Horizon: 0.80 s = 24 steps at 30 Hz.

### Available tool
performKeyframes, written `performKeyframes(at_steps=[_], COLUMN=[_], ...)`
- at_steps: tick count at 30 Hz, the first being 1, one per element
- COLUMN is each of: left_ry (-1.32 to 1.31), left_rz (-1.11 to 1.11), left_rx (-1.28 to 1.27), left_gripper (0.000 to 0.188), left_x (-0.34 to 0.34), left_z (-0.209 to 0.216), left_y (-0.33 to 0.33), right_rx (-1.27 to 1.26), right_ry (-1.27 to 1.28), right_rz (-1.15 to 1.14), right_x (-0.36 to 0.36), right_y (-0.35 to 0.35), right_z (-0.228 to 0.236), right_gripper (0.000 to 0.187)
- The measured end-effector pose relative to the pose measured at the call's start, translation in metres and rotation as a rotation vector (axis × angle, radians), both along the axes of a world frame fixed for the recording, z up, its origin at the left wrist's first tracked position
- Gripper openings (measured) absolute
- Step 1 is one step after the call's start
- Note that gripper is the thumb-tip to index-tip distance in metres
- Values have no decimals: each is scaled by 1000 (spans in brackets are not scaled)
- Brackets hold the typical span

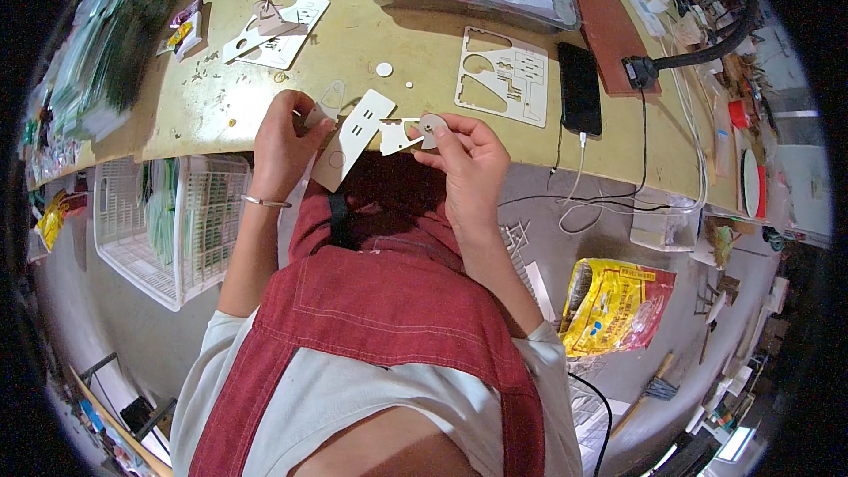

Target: The person assembles a small white plastic mechanism by hand, inserting a metal spring and a small pin into a rectangular housing with a circular cutout. The person repeatedly aligns and presses the components together, then tests the fit by rotating the circular part.

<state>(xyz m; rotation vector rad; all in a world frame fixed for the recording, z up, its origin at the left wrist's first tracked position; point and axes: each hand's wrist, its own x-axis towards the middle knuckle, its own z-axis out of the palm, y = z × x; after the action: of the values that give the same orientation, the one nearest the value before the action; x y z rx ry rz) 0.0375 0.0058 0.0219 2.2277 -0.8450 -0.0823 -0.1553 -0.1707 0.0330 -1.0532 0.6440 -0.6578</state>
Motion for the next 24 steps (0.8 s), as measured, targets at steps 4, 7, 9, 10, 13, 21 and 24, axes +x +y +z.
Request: performKeyframes(at_steps=[4,7,9,10,13,21,24], left_ry=[164,238,257,267,409,-362,-414], left_rz=[-25,-48,-72,-85,-83,-292,-367], left_rx=[-158,-310,-335,-348,-440,-406,-385], left_gripper=[32,26,23,21,15,25,24], left_x=[1,4,5,6,-8,-69,-74], left_z=[-9,-13,-13,-12,2,35,31], left_y=[2,4,7,7,5,-26,-33], right_rx=[-22,-18,-18,-19,7,29,66], right_ry=[13,11,14,19,13,26,-12], right_rz=[17,20,21,21,3,18,16], right_x=[0,0,0,0,3,6,5], right_y=[-1,-1,0,0,2,5,5], right_z=[-2,-3,-3,-2,2,-3,-3], right_gripper=[17,17,17,17,16,16,15])
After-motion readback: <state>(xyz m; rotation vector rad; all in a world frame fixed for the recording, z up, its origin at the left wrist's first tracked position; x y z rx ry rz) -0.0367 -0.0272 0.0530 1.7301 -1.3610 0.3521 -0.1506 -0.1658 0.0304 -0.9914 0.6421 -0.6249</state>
